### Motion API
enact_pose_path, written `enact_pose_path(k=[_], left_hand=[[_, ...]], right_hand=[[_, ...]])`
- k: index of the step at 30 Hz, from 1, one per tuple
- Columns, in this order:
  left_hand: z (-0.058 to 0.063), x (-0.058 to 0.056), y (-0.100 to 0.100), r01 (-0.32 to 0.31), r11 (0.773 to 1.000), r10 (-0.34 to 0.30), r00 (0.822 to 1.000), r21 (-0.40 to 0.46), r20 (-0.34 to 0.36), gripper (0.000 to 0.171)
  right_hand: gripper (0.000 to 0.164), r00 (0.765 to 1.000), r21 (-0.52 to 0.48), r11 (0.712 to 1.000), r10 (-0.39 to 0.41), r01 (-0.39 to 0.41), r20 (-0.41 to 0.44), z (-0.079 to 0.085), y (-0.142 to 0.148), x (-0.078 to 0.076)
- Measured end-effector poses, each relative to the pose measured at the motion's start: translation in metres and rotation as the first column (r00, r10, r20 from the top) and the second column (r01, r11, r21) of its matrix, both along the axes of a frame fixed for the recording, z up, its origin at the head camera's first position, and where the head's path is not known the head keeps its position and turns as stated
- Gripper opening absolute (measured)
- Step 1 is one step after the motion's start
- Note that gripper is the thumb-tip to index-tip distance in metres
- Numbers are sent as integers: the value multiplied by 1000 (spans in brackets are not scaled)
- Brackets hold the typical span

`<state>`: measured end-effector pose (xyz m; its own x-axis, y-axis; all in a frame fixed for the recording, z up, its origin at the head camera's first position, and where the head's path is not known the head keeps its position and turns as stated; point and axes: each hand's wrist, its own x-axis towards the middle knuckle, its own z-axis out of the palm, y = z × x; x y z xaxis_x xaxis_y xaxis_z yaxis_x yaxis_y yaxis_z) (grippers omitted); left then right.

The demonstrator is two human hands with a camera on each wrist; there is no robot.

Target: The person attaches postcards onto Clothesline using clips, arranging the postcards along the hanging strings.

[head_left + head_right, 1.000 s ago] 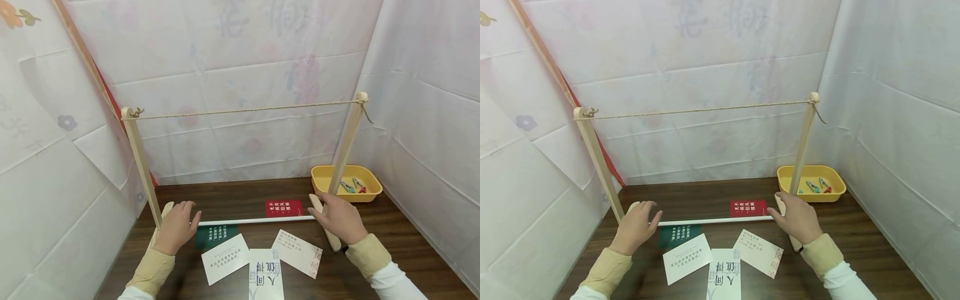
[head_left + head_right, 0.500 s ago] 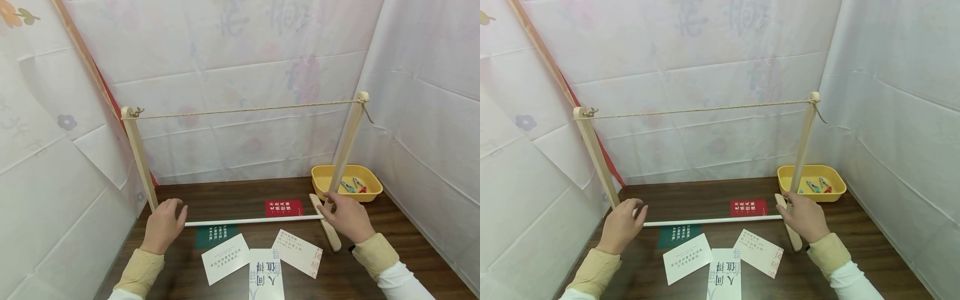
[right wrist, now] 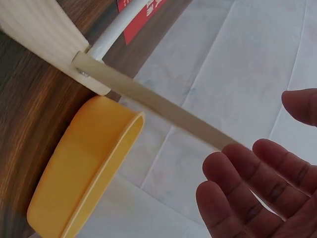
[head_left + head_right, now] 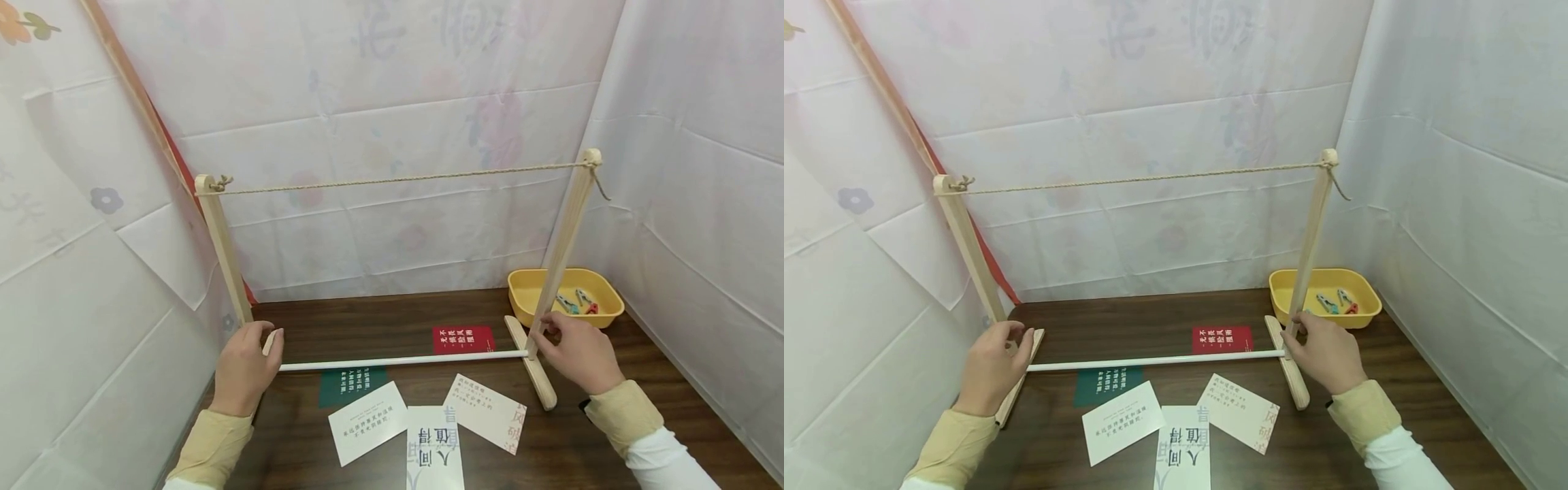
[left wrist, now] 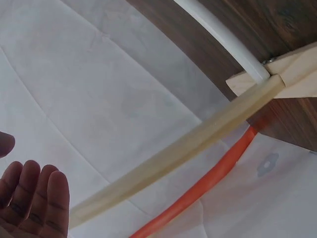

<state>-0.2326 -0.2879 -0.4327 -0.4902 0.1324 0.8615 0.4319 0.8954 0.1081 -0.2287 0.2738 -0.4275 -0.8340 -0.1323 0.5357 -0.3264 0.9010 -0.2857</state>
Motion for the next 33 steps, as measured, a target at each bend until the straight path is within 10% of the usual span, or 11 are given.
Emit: enact_pose_path(k=[17,33], left_hand=[[17,-3,-16,-9,991,33,985,137,-172,27],[35,-4,-27,-65,984,76,995,168,-63,42]], right_hand=[[28,998,36,997,-65,65,-3,6,23,4],[44,995,41,994,-100,100,-14,2,40,-4]])
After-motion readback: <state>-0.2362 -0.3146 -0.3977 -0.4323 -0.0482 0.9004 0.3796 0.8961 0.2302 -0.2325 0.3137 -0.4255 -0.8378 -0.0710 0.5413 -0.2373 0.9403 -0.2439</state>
